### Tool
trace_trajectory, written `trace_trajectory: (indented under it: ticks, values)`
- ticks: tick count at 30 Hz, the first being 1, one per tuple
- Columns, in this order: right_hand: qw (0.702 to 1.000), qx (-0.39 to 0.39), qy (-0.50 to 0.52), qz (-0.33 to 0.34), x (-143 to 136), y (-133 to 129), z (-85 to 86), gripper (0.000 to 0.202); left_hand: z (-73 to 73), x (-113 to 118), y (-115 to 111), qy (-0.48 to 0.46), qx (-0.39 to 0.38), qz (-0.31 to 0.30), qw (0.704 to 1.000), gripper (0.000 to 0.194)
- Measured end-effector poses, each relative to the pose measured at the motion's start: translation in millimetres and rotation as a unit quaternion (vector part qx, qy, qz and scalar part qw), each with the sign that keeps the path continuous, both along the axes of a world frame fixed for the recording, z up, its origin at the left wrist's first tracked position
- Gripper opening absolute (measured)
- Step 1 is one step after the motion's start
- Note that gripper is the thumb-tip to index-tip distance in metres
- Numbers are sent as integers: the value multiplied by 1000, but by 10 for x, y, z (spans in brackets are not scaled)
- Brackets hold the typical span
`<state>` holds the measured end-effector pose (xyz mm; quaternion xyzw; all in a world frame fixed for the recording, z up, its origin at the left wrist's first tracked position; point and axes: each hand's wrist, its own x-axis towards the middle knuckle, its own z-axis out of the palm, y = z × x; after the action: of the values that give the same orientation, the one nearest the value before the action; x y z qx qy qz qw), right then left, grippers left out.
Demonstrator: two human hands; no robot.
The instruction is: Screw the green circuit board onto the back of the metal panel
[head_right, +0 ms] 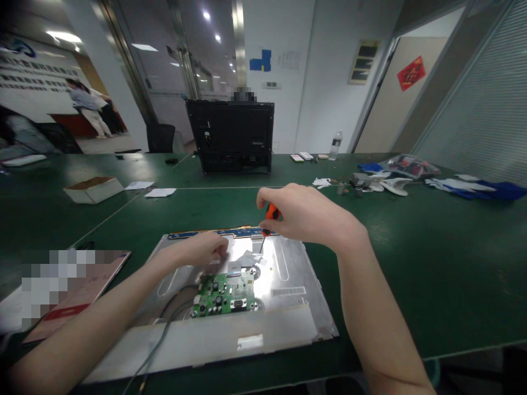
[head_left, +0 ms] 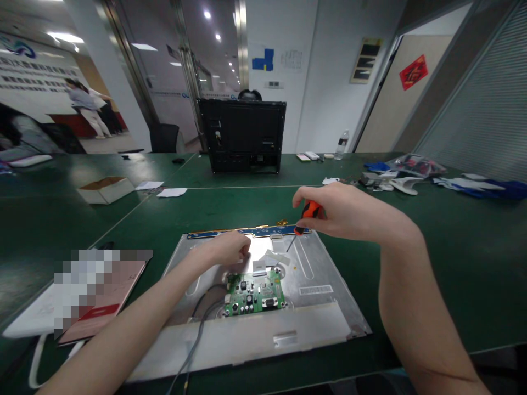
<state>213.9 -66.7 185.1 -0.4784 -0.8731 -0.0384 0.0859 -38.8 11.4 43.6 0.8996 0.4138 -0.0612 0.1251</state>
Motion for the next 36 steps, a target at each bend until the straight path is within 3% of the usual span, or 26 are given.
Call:
trace_trajectory:
  ticks: [10, 14, 18, 24, 29, 36]
  values:
    - [1000, -6, -5, 1, -6, 20, -2, 25, -65, 56, -10, -10, -5, 3, 1000, 12]
    - [1000, -7, -3, 1, -6, 17, 2, 25, 5, 85, -51, -13, 1, -5, 1000, 11]
    - [1000, -10, 3, -2, -2, 19, 1, 25, 164, 171, -207, -38, 5, -25, 999, 10]
    - [1000, -8, 4, -5, 2, 18, -2, 25, 299, 373, -633, -100, -41, -144, 984, 12]
    - [1000, -5, 8, 2, 9, 10, -2, 25, 314, 458, -893, -84, -26, -183, 979, 9]
    - [1000, -7, 2, -4, 3, 20, -5, 27, 195, 468, -952, -86, 22, -207, 974, 8]
